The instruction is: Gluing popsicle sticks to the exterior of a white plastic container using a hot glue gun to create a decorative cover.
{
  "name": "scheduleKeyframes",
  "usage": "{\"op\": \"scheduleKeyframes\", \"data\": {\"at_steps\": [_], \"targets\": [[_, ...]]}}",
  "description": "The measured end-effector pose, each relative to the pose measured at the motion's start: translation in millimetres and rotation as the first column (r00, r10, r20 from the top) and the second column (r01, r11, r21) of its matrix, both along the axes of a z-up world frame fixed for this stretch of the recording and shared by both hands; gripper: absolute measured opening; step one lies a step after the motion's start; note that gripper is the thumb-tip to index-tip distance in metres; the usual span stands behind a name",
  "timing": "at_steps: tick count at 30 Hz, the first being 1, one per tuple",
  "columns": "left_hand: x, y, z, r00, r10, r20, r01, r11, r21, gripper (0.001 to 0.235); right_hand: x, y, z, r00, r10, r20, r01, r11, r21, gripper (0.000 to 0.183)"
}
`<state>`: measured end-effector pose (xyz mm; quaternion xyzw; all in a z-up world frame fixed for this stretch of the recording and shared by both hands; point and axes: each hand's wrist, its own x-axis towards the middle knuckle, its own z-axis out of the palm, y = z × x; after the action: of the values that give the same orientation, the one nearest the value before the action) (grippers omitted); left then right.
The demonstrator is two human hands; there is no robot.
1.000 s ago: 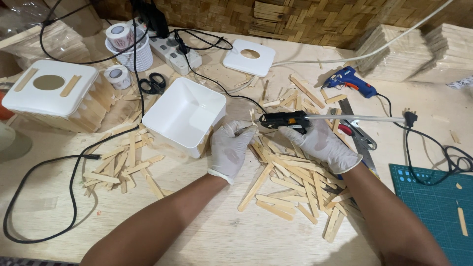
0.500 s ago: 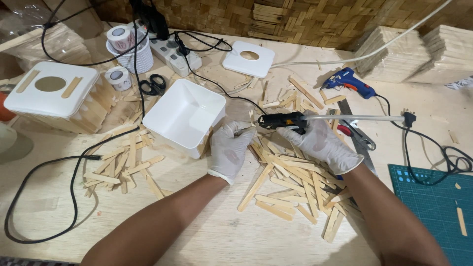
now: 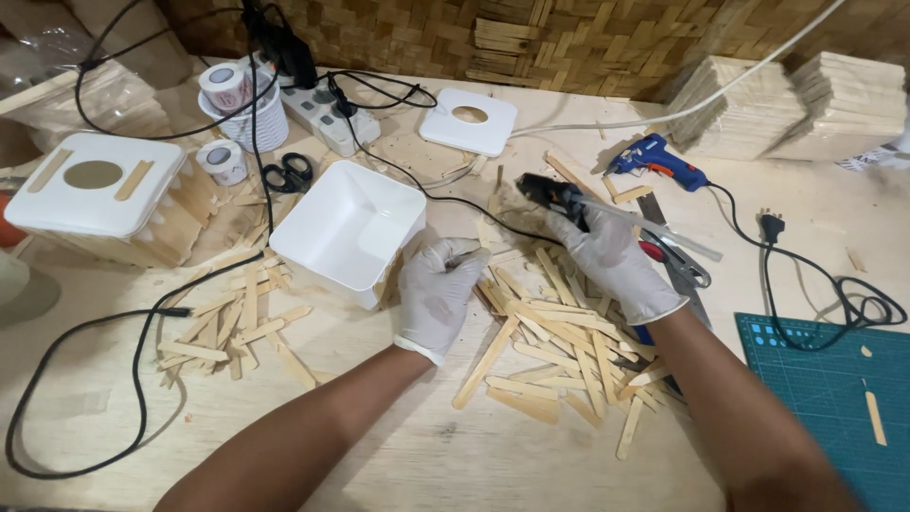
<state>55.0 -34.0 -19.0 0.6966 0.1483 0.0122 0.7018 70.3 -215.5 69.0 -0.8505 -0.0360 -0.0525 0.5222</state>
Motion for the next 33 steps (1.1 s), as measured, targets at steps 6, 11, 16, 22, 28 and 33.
{"op": "scheduleKeyframes", "data": {"at_steps": [6, 11, 16, 22, 28, 33], "targets": [[-41, 29, 121, 0.992, -0.058, 0.111, 0.076, 0.983, -0.167, 0.016, 55, -57, -71, 0.992, -0.123, -0.035, 0.082, 0.821, -0.564, 0.058], [-31, 64, 147, 0.97, 0.088, 0.225, 0.068, 0.795, -0.603, 0.017, 72, -44, -82, 0.988, -0.03, 0.149, 0.142, 0.525, -0.839, 0.061], [-24, 78, 145, 0.965, -0.008, 0.261, 0.233, 0.479, -0.846, 0.016, -10, 16, -29, 0.917, 0.152, 0.368, 0.343, 0.168, -0.924, 0.084], [-24, 83, 154, 0.929, 0.034, 0.368, 0.351, 0.233, -0.907, 0.019, -152, 102, -13, 0.468, 0.519, 0.715, -0.127, 0.84, -0.527, 0.045], [-45, 91, 164, 0.944, 0.093, 0.315, 0.305, 0.109, -0.946, 0.013, -191, 121, -34, 0.361, 0.636, 0.682, -0.273, 0.771, -0.575, 0.046], [-57, 93, 156, 0.951, 0.101, 0.291, 0.287, 0.049, -0.957, 0.013, -200, 120, -22, 0.348, 0.649, 0.677, -0.349, 0.76, -0.549, 0.038]]}}
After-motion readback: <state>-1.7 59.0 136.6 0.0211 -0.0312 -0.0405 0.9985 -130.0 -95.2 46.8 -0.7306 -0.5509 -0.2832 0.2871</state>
